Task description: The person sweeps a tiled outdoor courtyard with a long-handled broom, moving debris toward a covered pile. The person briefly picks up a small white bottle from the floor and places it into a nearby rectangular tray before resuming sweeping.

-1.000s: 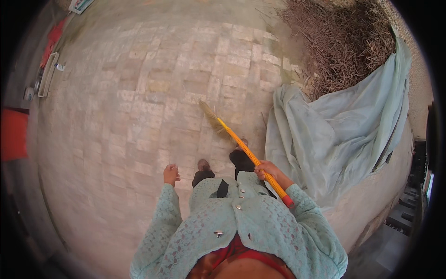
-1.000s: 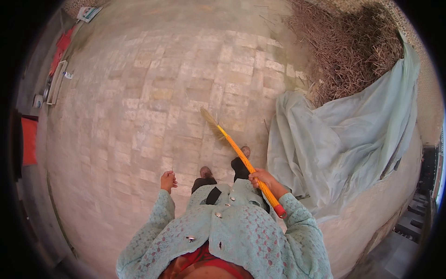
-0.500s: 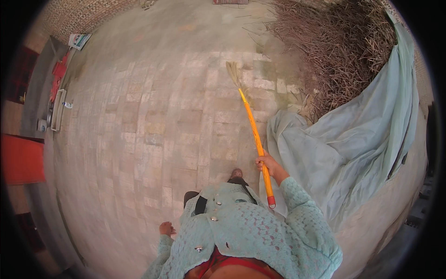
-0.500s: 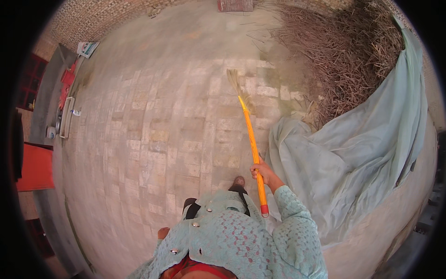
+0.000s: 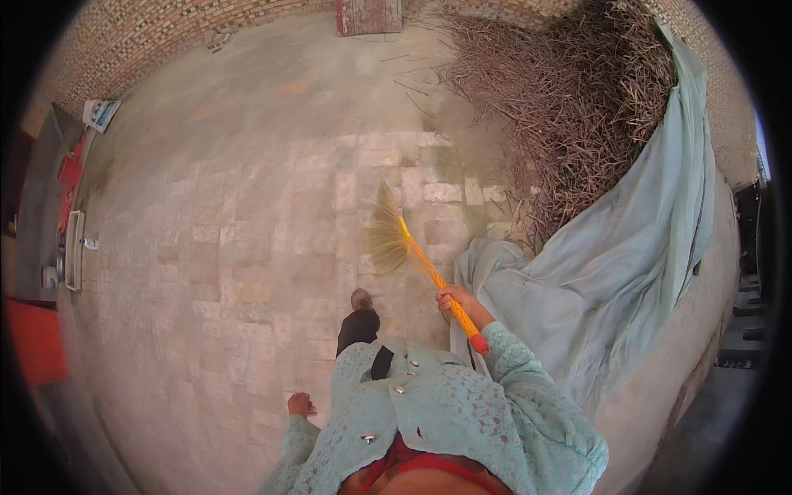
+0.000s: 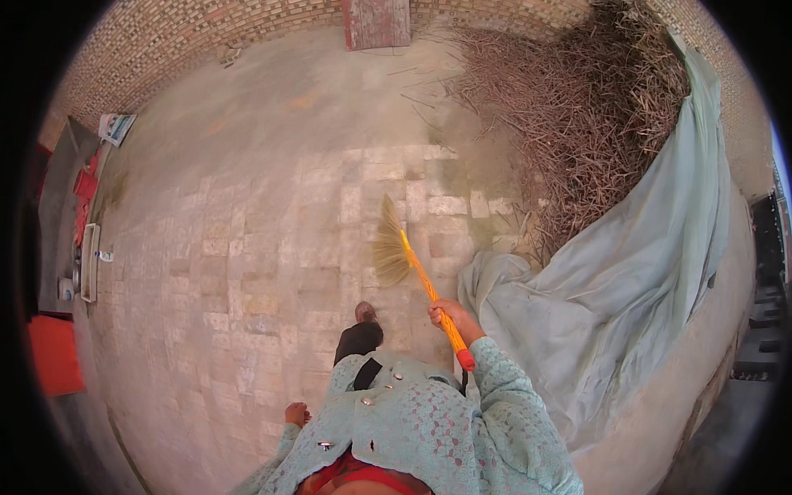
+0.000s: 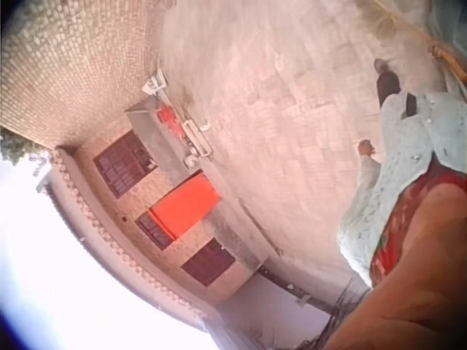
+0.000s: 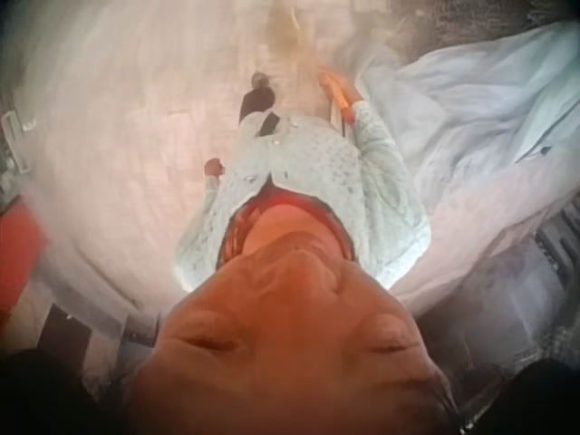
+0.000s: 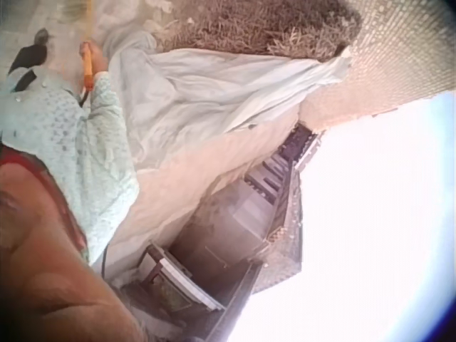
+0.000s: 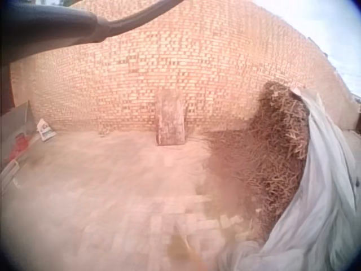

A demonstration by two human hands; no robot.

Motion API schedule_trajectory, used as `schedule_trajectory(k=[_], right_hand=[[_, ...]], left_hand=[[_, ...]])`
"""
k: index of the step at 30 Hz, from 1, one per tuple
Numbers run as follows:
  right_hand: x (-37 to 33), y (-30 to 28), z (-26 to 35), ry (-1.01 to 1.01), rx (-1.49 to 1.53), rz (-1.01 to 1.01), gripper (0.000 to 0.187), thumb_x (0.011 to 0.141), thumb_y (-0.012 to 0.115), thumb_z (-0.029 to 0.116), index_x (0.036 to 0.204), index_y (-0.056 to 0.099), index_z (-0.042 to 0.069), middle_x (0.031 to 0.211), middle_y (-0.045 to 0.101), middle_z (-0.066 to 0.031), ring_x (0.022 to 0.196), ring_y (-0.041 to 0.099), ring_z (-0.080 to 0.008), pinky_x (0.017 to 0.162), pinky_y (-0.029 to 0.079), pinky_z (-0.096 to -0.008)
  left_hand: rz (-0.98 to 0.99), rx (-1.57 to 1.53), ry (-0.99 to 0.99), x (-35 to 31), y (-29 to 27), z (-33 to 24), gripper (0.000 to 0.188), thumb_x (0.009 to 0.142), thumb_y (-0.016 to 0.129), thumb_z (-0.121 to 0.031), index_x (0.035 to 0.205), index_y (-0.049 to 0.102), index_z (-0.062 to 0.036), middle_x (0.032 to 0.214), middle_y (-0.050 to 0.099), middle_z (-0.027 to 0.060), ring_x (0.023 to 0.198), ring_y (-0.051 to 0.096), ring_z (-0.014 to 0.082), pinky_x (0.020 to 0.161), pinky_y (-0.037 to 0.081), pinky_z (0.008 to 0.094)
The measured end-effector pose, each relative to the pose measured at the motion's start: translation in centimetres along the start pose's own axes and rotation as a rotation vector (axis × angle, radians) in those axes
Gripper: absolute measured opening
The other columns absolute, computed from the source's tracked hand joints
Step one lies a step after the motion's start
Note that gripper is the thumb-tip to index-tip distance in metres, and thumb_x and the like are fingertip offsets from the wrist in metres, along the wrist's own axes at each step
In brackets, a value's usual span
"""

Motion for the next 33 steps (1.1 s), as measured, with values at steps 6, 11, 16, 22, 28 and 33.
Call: schedule_trajectory(k=[6, 11, 16, 22, 28, 33], right_hand=[[-7.7, 1.4, 9.6, -0.419, -0.25, -0.269, 0.025, 0.073, 0.048, -0.003, 0.092, 0.037, 0.009, 0.059, 0.042, -0.0048, 0.039, 0.037, -0.0076, 0.032, 0.034, -0.0208], [-12.9, 5.4, 10.0, -0.464, -0.187, -0.158, 0.037, 0.076, 0.048, -0.002, 0.105, 0.033, 0.018, 0.061, 0.04, -0.0021, 0.039, 0.034, -0.0056, 0.033, 0.031, -0.0193], [-9.2, 5.2, 12.1, -0.332, 0.009, 0.169, 0.04, 0.078, 0.048, -0.001, 0.11, 0.033, 0.019, 0.061, 0.038, -0.001, 0.039, 0.032, -0.0051, 0.034, 0.031, -0.0195], [-1.1, 7.0, 22.2, -0.082, -0.046, 0.303, 0.025, 0.079, 0.046, 0.0, 0.099, 0.035, 0.01, 0.059, 0.038, -0.0011, 0.042, 0.036, -0.0067, 0.035, 0.031, -0.0195], [1.7, 8.2, 34.7, -0.091, -0.132, 0.094, 0.016, 0.075, 0.048, -0.001, 0.085, 0.038, 0.005, 0.058, 0.044, -0.005, 0.039, 0.04, -0.008, 0.033, 0.035, -0.0227], [3.1, 11.1, 46.7, -0.405, -0.258, -0.13, 0.024, 0.071, 0.048, -0.005, 0.089, 0.037, 0.007, 0.056, 0.043, -0.0038, 0.038, 0.039, -0.0078, 0.031, 0.035, -0.0214]], left_hand=[[0.036, 0.09, 0.097, 7.1, 4.2, -16.3, 0.02, 0.074, 0.047, -0.012, 0.092, 0.049, -0.0033, 0.059, 0.05, 0.009, 0.041, 0.051, 0.0189, 0.033, 0.046, 0.0338], [0.037, 0.213, 0.327, 9.9, 10.2, -33.7, 0.023, 0.074, 0.047, -0.012, 0.095, 0.048, -0.0021, 0.062, 0.049, 0.0075, 0.04, 0.05, 0.0162, 0.032, 0.044, 0.0302], [0.13, 0.212, 0.556, 8.0, 18.4, -46.8, 0.028, 0.075, 0.048, -0.012, 0.101, 0.046, -0.0009, 0.065, 0.049, 0.007, 0.042, 0.05, 0.0149, 0.031, 0.044, 0.0286], [0.093, 0.316, 0.471, 3.6, 21.4, -50.5, 0.028, 0.074, 0.05, -0.013, 0.1, 0.047, -0.0008, 0.063, 0.05, 0.0079, 0.041, 0.05, 0.0158, 0.033, 0.045, 0.0301], [0.006, 0.34, 0.233, 2.6, 23.1, -49.7, 0.025, 0.074, 0.05, -0.013, 0.097, 0.049, -0.0021, 0.062, 0.051, 0.0089, 0.041, 0.051, 0.017, 0.034, 0.046, 0.0327], [0.068, 0.377, 0.298, 3.1, 25.0, -50.6, 0.024, 0.074, 0.05, -0.013, 0.094, 0.05, -0.0022, 0.061, 0.051, 0.0093, 0.043, 0.052, 0.0182, 0.035, 0.047, 0.0338]])
Point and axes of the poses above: each hand's wrist, its own x-axis towards the middle knuckle, its own y-axis out of the palm, z = x × y, the point moved 1 cm from there along x, towards the middle knuckle
